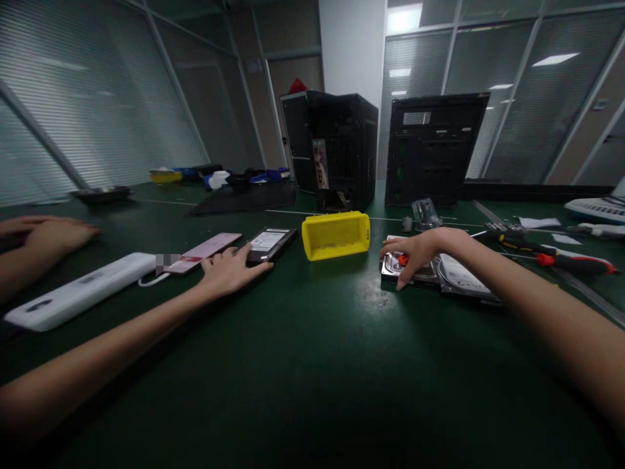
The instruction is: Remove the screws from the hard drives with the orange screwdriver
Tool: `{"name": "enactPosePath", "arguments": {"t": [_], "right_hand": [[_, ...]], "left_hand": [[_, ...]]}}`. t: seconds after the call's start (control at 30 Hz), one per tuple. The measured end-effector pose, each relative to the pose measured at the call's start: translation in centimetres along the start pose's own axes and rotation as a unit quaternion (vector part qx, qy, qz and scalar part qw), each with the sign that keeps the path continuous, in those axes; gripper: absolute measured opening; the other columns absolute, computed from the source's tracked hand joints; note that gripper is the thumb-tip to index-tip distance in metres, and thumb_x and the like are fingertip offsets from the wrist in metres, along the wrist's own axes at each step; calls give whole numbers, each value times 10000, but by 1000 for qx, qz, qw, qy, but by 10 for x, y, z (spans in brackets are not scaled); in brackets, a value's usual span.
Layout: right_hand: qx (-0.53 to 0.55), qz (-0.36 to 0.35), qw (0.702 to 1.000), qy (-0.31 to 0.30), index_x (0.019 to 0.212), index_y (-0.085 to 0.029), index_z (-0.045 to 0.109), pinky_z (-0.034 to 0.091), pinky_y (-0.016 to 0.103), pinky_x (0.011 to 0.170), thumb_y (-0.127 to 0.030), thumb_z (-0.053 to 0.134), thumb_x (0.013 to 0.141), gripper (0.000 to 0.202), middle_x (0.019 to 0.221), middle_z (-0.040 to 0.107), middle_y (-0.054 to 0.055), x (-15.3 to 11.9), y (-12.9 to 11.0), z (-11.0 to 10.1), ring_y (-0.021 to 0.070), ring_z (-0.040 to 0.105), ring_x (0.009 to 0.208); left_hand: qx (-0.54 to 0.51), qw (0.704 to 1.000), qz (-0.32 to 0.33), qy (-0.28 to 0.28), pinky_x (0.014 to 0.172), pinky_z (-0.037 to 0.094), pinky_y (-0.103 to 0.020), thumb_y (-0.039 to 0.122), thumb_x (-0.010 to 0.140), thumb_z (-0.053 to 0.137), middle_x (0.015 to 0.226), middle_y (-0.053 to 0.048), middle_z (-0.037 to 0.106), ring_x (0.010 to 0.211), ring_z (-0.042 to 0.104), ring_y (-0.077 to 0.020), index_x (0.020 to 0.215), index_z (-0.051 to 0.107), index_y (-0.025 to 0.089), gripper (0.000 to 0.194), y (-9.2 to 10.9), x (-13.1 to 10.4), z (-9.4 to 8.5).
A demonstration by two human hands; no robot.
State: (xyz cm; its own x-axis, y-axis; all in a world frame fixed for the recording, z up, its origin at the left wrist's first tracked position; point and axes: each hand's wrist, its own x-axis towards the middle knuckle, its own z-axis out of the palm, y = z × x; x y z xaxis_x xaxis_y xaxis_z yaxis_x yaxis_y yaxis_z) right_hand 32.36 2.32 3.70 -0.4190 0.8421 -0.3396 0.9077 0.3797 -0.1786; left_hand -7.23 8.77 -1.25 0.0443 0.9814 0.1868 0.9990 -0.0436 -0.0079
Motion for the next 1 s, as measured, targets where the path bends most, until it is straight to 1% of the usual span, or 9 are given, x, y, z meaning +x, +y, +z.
{"name": "enactPosePath", "arguments": {"t": [0.13, 0.2, 0.33, 0.4, 0.47, 0.63, 0.8, 0.9, 1.0], "right_hand": [[4, 13, 999, -30, 1341, -321, 366, 315, 452, 1003, -562, 673, 579, 856, 1494, 120, 34, 1, -1, -1, 337, 209, 1320], [-3, 17, 999, -37, 1357, -314, 341, 323, 446, 999, -570, 650, 602, 855, 1498, 94, 32, 1, -1, -1, 335, 214, 1318], [-1, 6, 1000, -27, 1329, -308, 392, 369, 419, 970, -576, 652, 595, 823, 1485, 156, 32, 0, 3, 2, 328, 298, 1284], [19, -12, 1000, -16, 1313, -277, 421, 366, 408, 976, -575, 635, 620, 784, 1456, 247, 54, -1, 6, 0, 315, 337, 1265], [42, -26, 998, 25, 1338, -218, 389, 373, 387, 972, -581, 581, 677, 778, 1403, 348, 93, -1, 7, -4, 290, 391, 1231], [20, -6, 973, 228, 1391, -150, 252, 421, 371, 887, -565, 549, 710, 851, 1285, 471, 159, 10, -2, -19, 262, 521, 1077], [-39, -20, 962, 269, 1407, -191, 202, 447, 360, 752, -482, 507, 772, 762, 1103, 583, 134, 35, -23, -23, 240, 582, 905], [-114, 37, 948, 296, 1303, -207, 402, 437, 366, 699, -451, 434, 818, 544, 1021, 607, 131, 49, -36, -22, 271, 588, 879], [-152, 74, 932, 320, 1194, -211, 506, 429, 351, 647, -412, 377, 843, 425, 973, 617, 132, 57, -44, -21, 280, 599, 840]], "left_hand": [[17, 1000, 22, -7, 863, 308, -550, 786, 658, 298, 1282, -228, 443, 1107, 426, -454, 1354, 347, 151, 942, -4, -25, -9], [20, 999, 44, -9, 866, 316, -542, 769, 672, 305, 1298, -219, 432, 1116, 429, -432, 1363, 333, 157, 924, -8, -41, -15], [16, 996, 84, -2, 878, 314, -541, 728, 685, 361, 1293, -181, 454, 1108, 451, -401, 1368, 331, 200, 864, -22, -77, -24], [4, 996, 91, 8, 871, 325, -538, 708, 681, 402, 1272, -167, 479, 1085, 471, -396, 1367, 336, 212, 848, -29, -95, -26], [0, 994, 103, 29, 870, 325, -545, 694, 670, 445, 1261, -157, 489, 1080, 474, -397, 1361, 348, 238, 833, -34, -112, -25], [-25, 992, 120, 29, 862, 350, -547, 670, 646, 513, 1267, -119, 491, 1060, 497, -393, 1365, 323, 316, 824, -34, -140, -28], [-77, 987, 126, -67, 873, 405, -507, 626, 672, 539, 1374, -101, 393, 1153, 461, -372, 1406, 183, 333, 866, -42, -127, -36], [-129, 970, 163, -128, 923, 409, -458, 595, 641, 600, 1446, -98, 270, 1235, 391, -336, 1425, 67, 295, 995, -50, -105, -38], [-155, 960, 186, -139, 944, 403, -453, 562, 602, 643, 1444, -94, 275, 1244, 383, -320, 1423, 67, 303, 1036, -50, -94, -38]]}}
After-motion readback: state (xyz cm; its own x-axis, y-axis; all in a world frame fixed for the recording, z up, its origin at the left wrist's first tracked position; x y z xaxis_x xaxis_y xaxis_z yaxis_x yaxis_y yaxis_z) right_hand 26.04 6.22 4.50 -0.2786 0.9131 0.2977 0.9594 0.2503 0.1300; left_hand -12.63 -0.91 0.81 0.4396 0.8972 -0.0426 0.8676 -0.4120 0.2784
